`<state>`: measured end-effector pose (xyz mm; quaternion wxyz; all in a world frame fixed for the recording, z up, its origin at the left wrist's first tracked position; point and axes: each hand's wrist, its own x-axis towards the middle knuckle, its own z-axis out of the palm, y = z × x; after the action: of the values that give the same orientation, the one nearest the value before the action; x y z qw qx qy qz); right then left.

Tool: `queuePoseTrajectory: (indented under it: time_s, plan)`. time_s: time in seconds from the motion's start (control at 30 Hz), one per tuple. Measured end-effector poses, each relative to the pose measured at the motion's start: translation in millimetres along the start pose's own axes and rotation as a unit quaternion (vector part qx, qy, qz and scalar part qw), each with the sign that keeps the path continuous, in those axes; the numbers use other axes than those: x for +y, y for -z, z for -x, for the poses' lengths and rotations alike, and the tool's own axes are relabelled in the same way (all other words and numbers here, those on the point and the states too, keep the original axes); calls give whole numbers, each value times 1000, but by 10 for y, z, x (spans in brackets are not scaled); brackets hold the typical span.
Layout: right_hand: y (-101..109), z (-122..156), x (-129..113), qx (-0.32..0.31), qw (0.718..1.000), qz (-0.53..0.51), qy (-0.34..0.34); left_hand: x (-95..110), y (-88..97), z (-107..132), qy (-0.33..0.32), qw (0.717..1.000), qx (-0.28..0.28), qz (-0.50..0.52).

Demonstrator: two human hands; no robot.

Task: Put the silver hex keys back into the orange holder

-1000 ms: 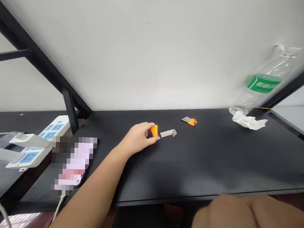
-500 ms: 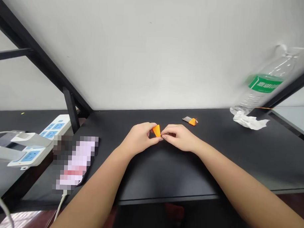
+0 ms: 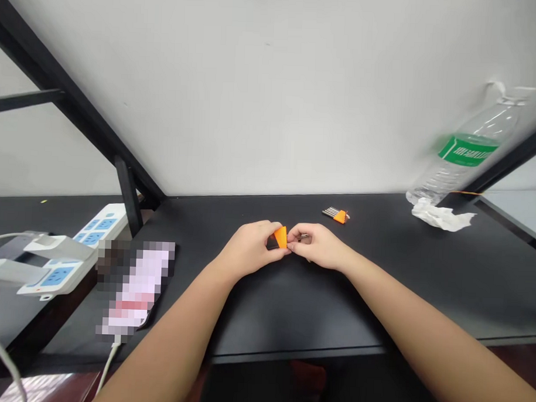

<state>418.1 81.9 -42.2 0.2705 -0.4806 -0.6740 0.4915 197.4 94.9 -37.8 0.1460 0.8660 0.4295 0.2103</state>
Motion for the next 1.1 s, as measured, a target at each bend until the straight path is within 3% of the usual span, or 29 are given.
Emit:
queuePoseTrajectory:
  time_s: [0.2, 0.57, 0.7, 0.8, 0.87, 0.97, 1.03, 1.1]
  plan:
    - [-15, -11, 31, -34, 999, -18, -12, 3, 10, -8, -17, 1000, -14, -16]
    - [248, -28, 188, 8, 997, -14, -74, -51, 33, -7, 17, 998, -22, -49]
    - [295, -66, 246, -26, 990, 100, -92, -68, 29, -8, 32, 998, -18, -43]
    - [294, -74, 257, 10, 975, 202, -93, -56, 30, -11, 36, 999, -10, -36]
    - [286, -71, 269, 63, 962, 253, -77, -37, 36, -13, 37, 999, -9, -31]
    - [248, -65, 293, 109, 945, 309, 17, -14, 46, -15, 39, 999, -4, -22]
    - [200, -67, 299, 98, 935, 334, 73, -9, 48, -14, 42, 999, 6, -18]
    - [140, -75, 291, 75, 927, 358, 86, -12, 44, -12, 42, 999, 16, -16]
